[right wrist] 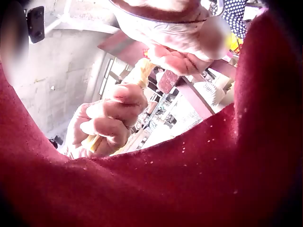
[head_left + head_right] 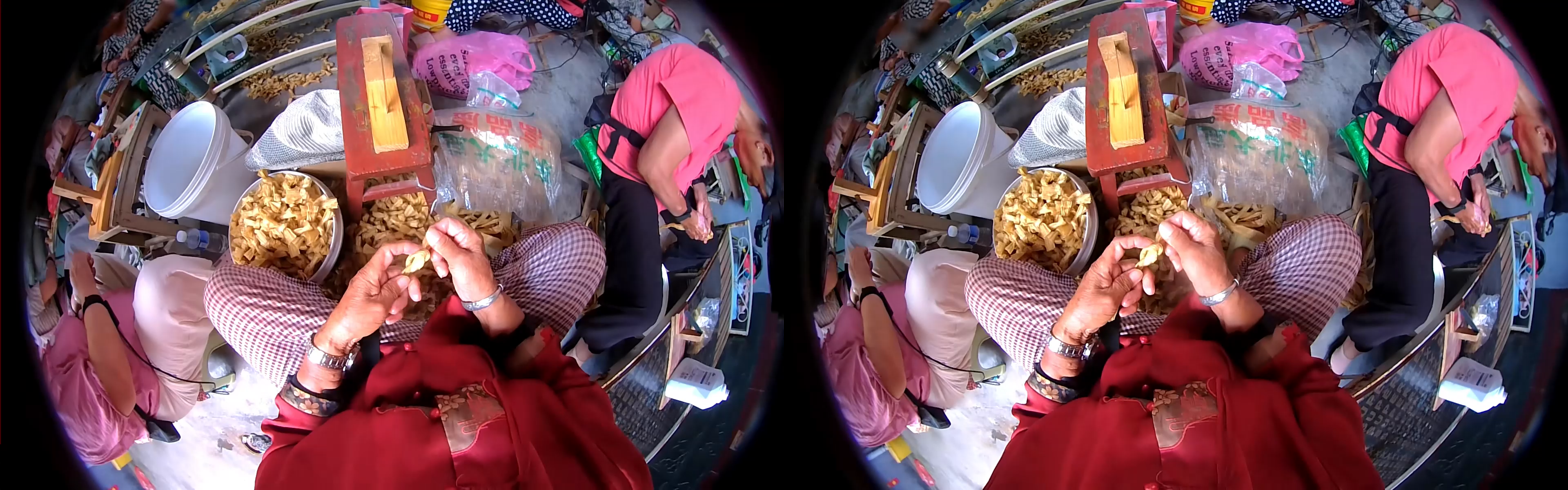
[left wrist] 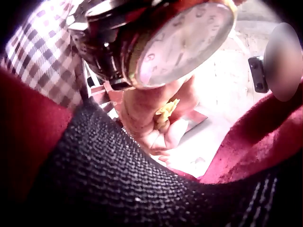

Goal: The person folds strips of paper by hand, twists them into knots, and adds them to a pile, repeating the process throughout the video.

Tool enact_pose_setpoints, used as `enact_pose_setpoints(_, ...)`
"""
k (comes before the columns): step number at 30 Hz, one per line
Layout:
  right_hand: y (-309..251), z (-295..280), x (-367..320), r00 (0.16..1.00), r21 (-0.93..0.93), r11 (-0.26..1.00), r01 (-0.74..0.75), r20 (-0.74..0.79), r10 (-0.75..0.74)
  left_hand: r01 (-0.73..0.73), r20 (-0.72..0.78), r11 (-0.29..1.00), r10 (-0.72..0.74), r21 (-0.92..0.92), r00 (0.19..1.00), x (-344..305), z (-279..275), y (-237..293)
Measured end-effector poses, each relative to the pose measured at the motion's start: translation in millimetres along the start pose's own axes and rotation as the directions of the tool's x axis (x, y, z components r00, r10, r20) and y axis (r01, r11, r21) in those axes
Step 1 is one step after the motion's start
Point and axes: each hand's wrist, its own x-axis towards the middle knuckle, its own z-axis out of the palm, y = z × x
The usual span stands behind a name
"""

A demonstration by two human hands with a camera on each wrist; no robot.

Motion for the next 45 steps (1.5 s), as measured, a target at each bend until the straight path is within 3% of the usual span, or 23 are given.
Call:
enact_pose_setpoints(3, -1, -2, 0, 1.0, 0.016, 1.0, 0.015, -0.012, -0.015, -0.077, 0.045, 0.983, 0.07, 0.166, 0.997, -2, 2, -1)
enact_pose_setpoints(4, -2, -2, -1, 1.0, 0.018, 1.0, 0.013, -0.013, -0.013, -0.097, 0.036, 0.944, 0.09, 0.316, 0.995, -3, 4, 1)
enact_pose_setpoints(7, -4, -3, 0, 1.0, 0.043, 0.999, 0.018, 0.002, -0.018, -0.332, 0.051, 0.675, 0.4, 0.659, 0.915, -3, 11, -4)
enact_pose_setpoints(8, -6, -4, 0, 1.0, 0.054, 0.998, 0.02, 0.011, -0.021, -0.226, -0.092, 0.76, 0.351, 0.61, 0.932, -4, 17, -2)
enact_pose_setpoints(11, -15, -7, 2, 0.998, 0.163, 0.987, -0.009, 0.057, -0.001, -0.085, -0.221, 0.939, 0.165, 0.334, 0.961, -1, 10, 7)
enact_pose_setpoints(12, -14, -8, 2, 0.996, 0.166, 0.986, -0.027, 0.092, 0.012, -0.096, -0.207, 0.951, 0.162, 0.295, 0.965, 0, 5, 6)
enact_pose_setpoints(15, -10, -6, 0, 0.981, 0.31, 0.943, -0.119, 0.185, 0.063, -0.122, -0.261, 0.892, 0.255, 0.435, 0.931, 1, 2, 1)
enact_pose_setpoints(16, -7, -11, 2, 0.948, 0.223, 0.966, -0.13, 0.314, 0.055, -0.13, -0.261, 0.865, 0.284, 0.484, 0.922, 1, 3, 2)
enact_pose_setpoints(19, -11, 2, -2, 0.927, 0.18, 0.965, -0.19, 0.358, 0.116, -0.212, -0.199, 0.728, 0.434, 0.652, 0.879, 2, 5, 1)
enact_pose_setpoints(21, -18, 10, -6, 0.934, 0.132, 0.964, -0.229, 0.31, 0.179, -0.338, -0.056, 0.538, 0.587, 0.773, 0.808, 7, 1, -4)
enact_pose_setpoints(23, -20, 12, -6, 0.935, 0.076, 0.966, -0.249, 0.278, 0.219, -0.287, -0.12, 0.634, 0.519, 0.719, 0.846, 4, 7, 0)
enact_pose_setpoints(25, -17, 12, -6, 0.938, 0.137, 0.951, -0.278, 0.253, 0.238, -0.207, -0.177, 0.728, 0.413, 0.653, 0.893, 0, 13, 8)
enact_pose_setpoints(28, -16, 12, -8, 0.925, 0.163, 0.93, -0.33, 0.254, 0.284, -0.219, -0.22, 0.776, 0.417, 0.591, 0.882, 2, 15, -1)
enact_pose_setpoints(34, -9, 7, -8, 0.914, 0.284, 0.88, -0.381, 0.256, 0.314, -0.174, -0.223, 0.817, 0.344, 0.55, 0.912, -3, 12, -1)
enact_pose_setpoints(37, -7, -5, -4, 0.936, 0.381, 0.856, -0.348, 0.197, 0.293, -0.229, -0.208, 0.781, 0.414, 0.582, 0.886, -3, 10, -7)
enact_pose_setpoints(41, -7, -14, -3, 0.941, 0.39, 0.859, -0.333, 0.195, 0.276, -0.242, -0.183, 0.769, 0.42, 0.592, 0.889, -5, 8, -10)
enact_pose_setpoints(45, -23, -10, 3, 0.946, 0.296, 0.902, -0.314, 0.184, 0.269, -0.239, -0.227, 0.88, 0.352, 0.411, 0.908, 0, 6, -1)
